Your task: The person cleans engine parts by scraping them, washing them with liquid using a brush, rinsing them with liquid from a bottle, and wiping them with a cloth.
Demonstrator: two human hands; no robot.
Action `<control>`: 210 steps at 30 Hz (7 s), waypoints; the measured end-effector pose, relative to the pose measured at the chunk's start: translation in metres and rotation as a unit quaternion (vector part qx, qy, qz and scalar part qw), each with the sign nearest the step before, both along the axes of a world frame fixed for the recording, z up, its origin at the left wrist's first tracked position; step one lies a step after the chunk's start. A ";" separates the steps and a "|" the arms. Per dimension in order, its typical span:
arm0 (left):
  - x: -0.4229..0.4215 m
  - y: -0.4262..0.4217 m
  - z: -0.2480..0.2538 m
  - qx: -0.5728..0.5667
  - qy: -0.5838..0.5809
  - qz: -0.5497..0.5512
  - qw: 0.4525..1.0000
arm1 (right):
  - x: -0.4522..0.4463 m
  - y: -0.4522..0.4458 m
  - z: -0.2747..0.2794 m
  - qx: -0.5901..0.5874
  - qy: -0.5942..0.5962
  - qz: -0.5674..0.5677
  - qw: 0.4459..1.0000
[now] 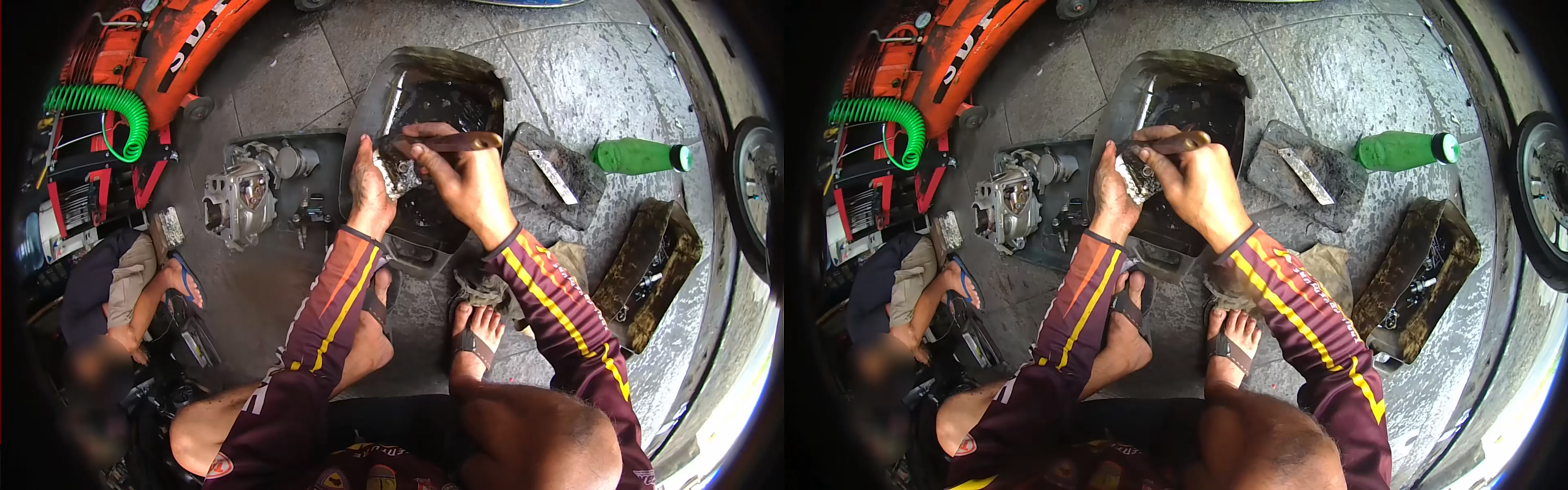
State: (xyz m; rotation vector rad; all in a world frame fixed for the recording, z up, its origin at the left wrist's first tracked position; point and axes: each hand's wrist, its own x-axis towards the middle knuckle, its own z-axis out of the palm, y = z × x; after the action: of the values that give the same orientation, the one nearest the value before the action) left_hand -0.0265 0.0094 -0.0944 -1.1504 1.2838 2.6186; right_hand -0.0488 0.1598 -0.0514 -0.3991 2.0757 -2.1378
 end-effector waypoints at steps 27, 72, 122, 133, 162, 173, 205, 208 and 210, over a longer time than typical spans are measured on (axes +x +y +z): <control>-0.007 -0.017 0.022 -0.376 0.090 -0.160 0.908 | 0.151 0.163 -0.009 0.275 -0.093 -0.220 0.931; 0.002 0.005 0.073 0.135 0.120 -0.149 0.972 | 0.010 0.057 0.016 0.144 0.046 -0.028 0.988; 0.015 0.007 0.047 -0.013 0.133 -0.118 0.984 | 0.063 0.080 -0.015 0.127 -0.118 -0.006 0.985; 0.016 -0.008 0.041 -0.019 0.214 -0.129 0.968 | 0.170 0.161 -0.016 0.168 -0.269 -0.264 0.911; 0.013 -0.003 0.054 0.001 0.157 -0.140 0.978 | 0.141 0.154 -0.065 0.517 -0.016 0.012 0.856; 0.012 0.005 0.048 -0.037 0.132 -0.158 0.978 | 0.166 0.167 -0.036 0.337 -0.090 -0.062 0.935; 0.028 0.035 0.050 0.173 0.163 -0.078 0.968 | 0.089 0.037 0.023 0.165 0.050 -0.010 0.985; 0.033 0.056 0.053 0.111 0.100 -0.058 0.987 | 0.074 0.038 0.026 0.181 0.061 -0.029 0.981; 0.021 0.037 0.051 0.152 0.121 -0.058 0.979 | 0.087 0.047 0.027 0.196 0.041 -0.010 0.980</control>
State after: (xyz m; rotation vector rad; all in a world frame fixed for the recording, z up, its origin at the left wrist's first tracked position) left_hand -0.0056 0.0464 -0.0430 -0.7097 0.8949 2.8009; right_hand 0.0387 0.2065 -0.0245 -0.4208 2.4818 -1.6843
